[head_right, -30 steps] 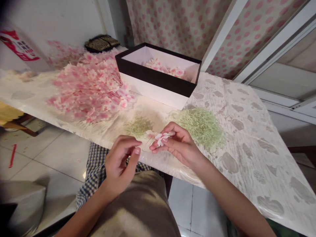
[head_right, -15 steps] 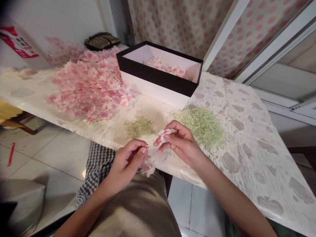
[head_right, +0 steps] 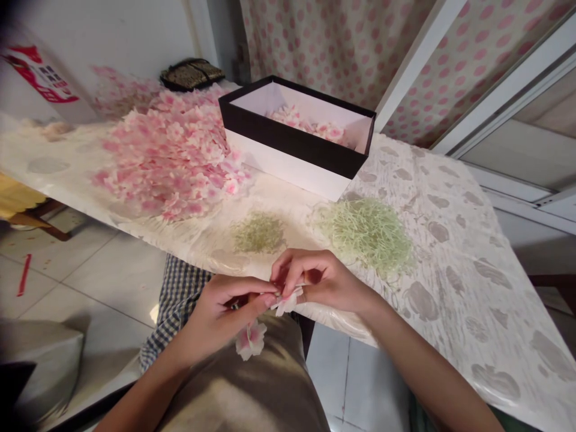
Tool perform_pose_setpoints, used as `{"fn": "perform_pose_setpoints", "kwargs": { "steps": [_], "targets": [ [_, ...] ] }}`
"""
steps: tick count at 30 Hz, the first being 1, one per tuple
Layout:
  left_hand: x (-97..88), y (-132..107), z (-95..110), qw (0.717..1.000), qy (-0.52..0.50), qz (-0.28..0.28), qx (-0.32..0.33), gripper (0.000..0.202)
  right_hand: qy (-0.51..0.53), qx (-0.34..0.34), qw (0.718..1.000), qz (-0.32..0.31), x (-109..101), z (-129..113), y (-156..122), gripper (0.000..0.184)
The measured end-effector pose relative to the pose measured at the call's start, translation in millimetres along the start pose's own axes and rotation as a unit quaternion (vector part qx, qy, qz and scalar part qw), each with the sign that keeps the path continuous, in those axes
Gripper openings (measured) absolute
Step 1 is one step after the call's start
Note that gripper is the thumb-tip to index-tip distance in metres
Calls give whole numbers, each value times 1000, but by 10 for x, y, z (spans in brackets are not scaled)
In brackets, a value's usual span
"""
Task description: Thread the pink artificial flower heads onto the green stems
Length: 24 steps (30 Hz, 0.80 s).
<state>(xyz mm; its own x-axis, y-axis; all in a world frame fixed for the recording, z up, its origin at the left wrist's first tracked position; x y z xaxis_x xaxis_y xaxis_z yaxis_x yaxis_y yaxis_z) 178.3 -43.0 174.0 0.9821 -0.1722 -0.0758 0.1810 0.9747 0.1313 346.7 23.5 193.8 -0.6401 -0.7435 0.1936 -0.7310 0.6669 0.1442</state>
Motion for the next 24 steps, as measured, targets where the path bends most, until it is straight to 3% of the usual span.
{"fn": "perform_pose_setpoints", "kwargs": {
  "steps": [3, 16, 24],
  "targets": [
    [2, -7, 50, 999, 26, -8, 41, 14, 22, 1, 1000, -10, 16, 20, -10, 7],
    [-12, 8, 73, 992, 75, -44, 92, 15, 15, 22, 999, -31, 20, 37, -47, 8],
    [6, -41, 128, 972, 161, -116, 126, 17, 3, 111, 991, -74, 68, 32, -61, 13]
  ]
}}
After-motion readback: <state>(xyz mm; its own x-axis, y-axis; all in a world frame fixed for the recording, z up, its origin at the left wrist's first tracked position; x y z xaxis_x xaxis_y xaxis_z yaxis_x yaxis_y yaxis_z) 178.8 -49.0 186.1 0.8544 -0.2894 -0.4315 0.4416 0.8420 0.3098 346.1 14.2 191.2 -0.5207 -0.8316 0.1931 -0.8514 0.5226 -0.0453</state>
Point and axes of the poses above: each hand's wrist, its own y-axis towards the middle knuckle, its own x-axis out of the palm, z = x × y, the point moved 2 cm from there along y, towards the middle knuckle, and after that the axes turned 5 degrees about z, right-handed, at the moved point
